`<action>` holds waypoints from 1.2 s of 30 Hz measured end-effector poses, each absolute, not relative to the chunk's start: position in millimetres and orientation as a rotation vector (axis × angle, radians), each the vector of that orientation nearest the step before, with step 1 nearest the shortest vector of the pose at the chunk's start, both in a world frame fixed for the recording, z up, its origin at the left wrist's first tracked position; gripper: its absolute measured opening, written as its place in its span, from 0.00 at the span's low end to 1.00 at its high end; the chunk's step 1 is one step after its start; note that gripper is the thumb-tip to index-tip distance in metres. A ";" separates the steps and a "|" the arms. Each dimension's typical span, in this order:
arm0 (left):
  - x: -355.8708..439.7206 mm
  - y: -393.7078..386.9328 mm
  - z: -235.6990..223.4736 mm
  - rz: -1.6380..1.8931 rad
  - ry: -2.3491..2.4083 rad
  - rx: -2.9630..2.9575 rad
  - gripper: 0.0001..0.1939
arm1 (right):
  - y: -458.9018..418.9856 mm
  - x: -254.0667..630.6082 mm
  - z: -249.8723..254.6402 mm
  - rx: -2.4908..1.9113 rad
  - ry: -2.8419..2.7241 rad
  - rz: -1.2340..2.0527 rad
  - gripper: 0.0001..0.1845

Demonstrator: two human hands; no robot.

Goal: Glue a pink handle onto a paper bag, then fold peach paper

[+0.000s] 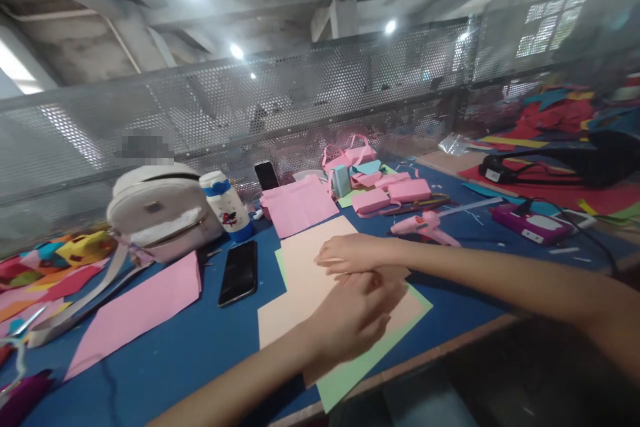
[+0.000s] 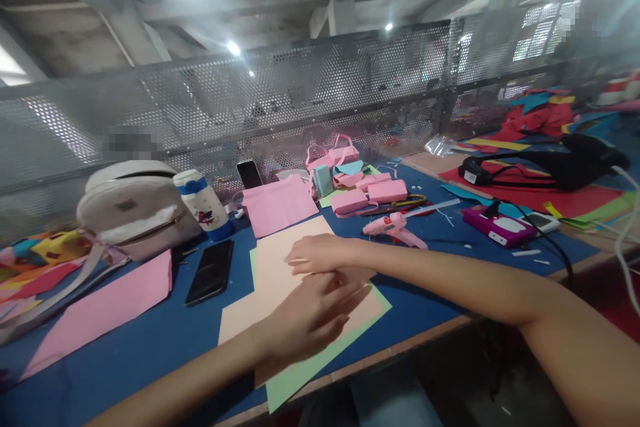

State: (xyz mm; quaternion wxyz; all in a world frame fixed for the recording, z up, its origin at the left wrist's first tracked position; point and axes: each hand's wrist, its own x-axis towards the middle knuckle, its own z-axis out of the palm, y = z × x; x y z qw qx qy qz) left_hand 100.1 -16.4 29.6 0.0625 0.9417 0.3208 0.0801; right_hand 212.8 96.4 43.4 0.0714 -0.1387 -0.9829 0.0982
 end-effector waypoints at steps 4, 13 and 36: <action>50.9 -44.5 34.7 0.344 1.089 2.647 0.25 | 89.2 239.4 42.6 -0.690 -2.906 0.318 0.28; -40.2 -51.9 25.4 0.321 1.689 2.349 0.41 | 87.9 244.5 41.4 -0.811 -3.000 0.319 0.33; -45.1 -46.8 11.5 0.561 1.685 2.587 0.44 | 67.9 255.3 39.5 -0.923 -2.682 0.321 0.12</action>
